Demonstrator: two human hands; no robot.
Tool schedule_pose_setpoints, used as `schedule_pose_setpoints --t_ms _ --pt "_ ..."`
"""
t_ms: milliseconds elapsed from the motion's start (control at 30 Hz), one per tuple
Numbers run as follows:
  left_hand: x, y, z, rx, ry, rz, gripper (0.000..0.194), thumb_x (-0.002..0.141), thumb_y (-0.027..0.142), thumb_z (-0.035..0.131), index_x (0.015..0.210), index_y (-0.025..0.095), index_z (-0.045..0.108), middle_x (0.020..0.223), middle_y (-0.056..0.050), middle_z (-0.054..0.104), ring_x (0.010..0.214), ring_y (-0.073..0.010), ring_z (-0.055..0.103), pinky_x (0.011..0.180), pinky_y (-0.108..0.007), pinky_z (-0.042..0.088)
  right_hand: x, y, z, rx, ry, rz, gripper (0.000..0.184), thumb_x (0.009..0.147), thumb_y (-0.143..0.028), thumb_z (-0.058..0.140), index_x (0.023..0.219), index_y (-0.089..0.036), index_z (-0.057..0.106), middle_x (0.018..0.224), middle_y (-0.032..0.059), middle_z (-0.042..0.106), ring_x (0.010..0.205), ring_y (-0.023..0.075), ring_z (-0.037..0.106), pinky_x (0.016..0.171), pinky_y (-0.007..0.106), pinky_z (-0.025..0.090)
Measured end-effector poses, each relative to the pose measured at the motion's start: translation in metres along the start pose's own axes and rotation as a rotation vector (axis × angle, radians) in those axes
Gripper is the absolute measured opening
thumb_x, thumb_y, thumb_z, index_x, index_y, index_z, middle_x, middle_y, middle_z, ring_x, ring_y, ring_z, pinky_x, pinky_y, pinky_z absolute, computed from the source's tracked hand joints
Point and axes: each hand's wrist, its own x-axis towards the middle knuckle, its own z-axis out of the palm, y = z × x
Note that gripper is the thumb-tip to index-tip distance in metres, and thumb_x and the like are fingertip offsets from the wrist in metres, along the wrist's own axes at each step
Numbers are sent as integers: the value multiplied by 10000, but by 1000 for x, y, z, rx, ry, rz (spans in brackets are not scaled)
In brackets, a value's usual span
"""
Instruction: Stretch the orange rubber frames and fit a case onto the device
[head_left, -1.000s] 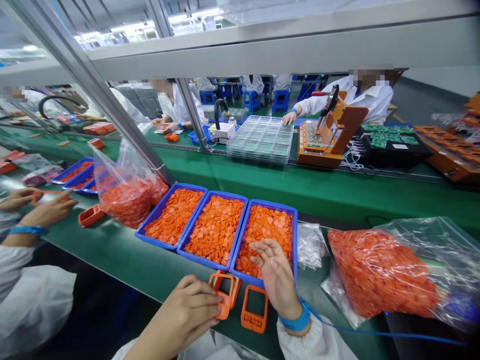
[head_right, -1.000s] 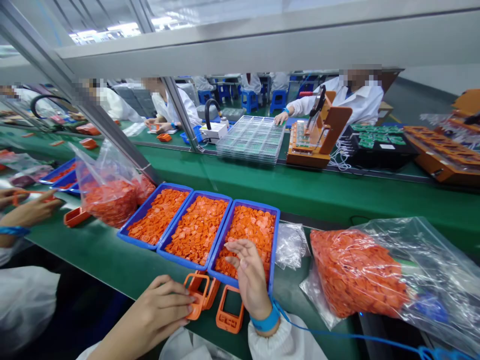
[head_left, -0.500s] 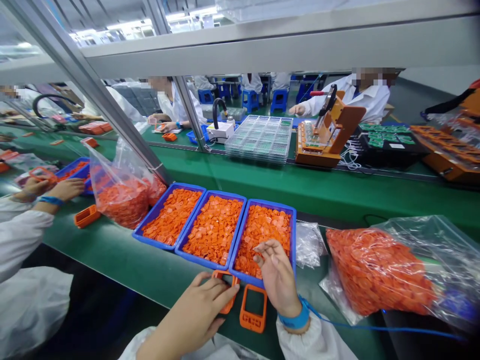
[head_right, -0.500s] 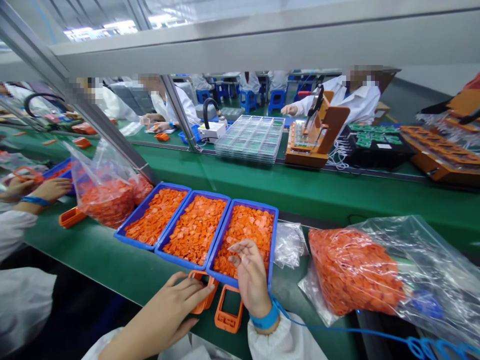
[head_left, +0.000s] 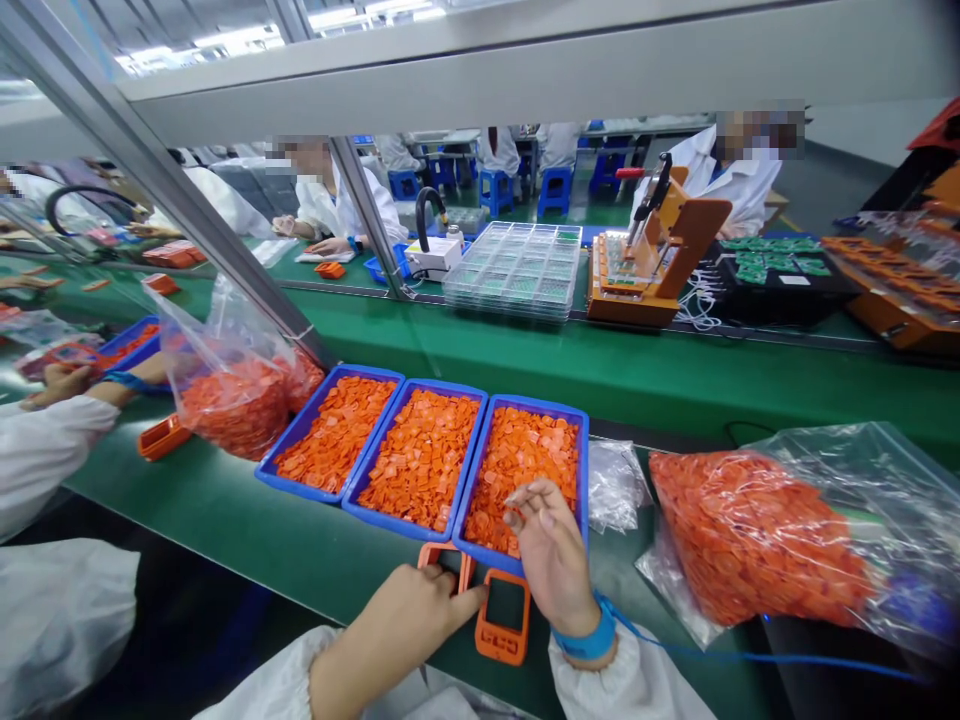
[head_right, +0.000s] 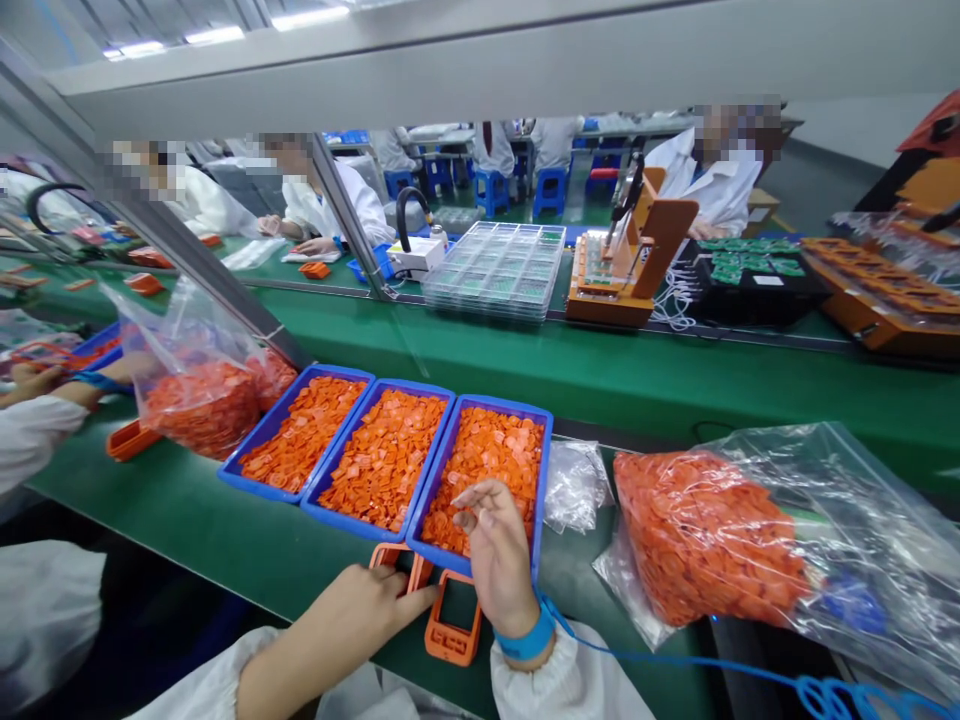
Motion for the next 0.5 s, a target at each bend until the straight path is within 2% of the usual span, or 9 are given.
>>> schedule_pose_setpoints --t_ms 167,267,367,433,500 --pt "-8 1 -1 -7 25 89 122 976 127 651 1049 222 631 728 -44 720 624 -241 710 548 -276 484 0 1 -2 -18 0 -5 233 865 -416 767 1030 -267 697 974 45 711 930 240 684 821 369 571" --pt "-15 5 3 -3 40 142 121 981 113 625 931 219 597 713 -41 712 603 -228 695 530 -276 470 1 0 -1 8 -4 3 226 864 -415 770 1019 -271 689 963 37 714 910 233 685 819 368 568" --pt "-21 10 5 9 48 170 131 972 125 644 904 222 589 685 -27 702 577 -210 676 519 -267 448 1 0 0 32 -4 4 231 860 -413 780 1015 -269 687 943 32 709 877 224 682 800 357 568" --pt "-24 11 -1 0 51 193 129 970 152 659 894 227 589 672 -16 697 547 -195 648 514 -266 432 1 -1 1 42 -5 3 235 860 -418 784 1013 -265 692 927 30 704 850 217 677 778 345 568" --pt "-29 10 -18 -37 58 221 114 976 184 666 909 241 593 670 1 689 531 -181 616 525 -271 431 2 -1 1 64 -4 7 243 853 -425 793 1005 -258 702 909 28 697 827 208 670 763 332 568"
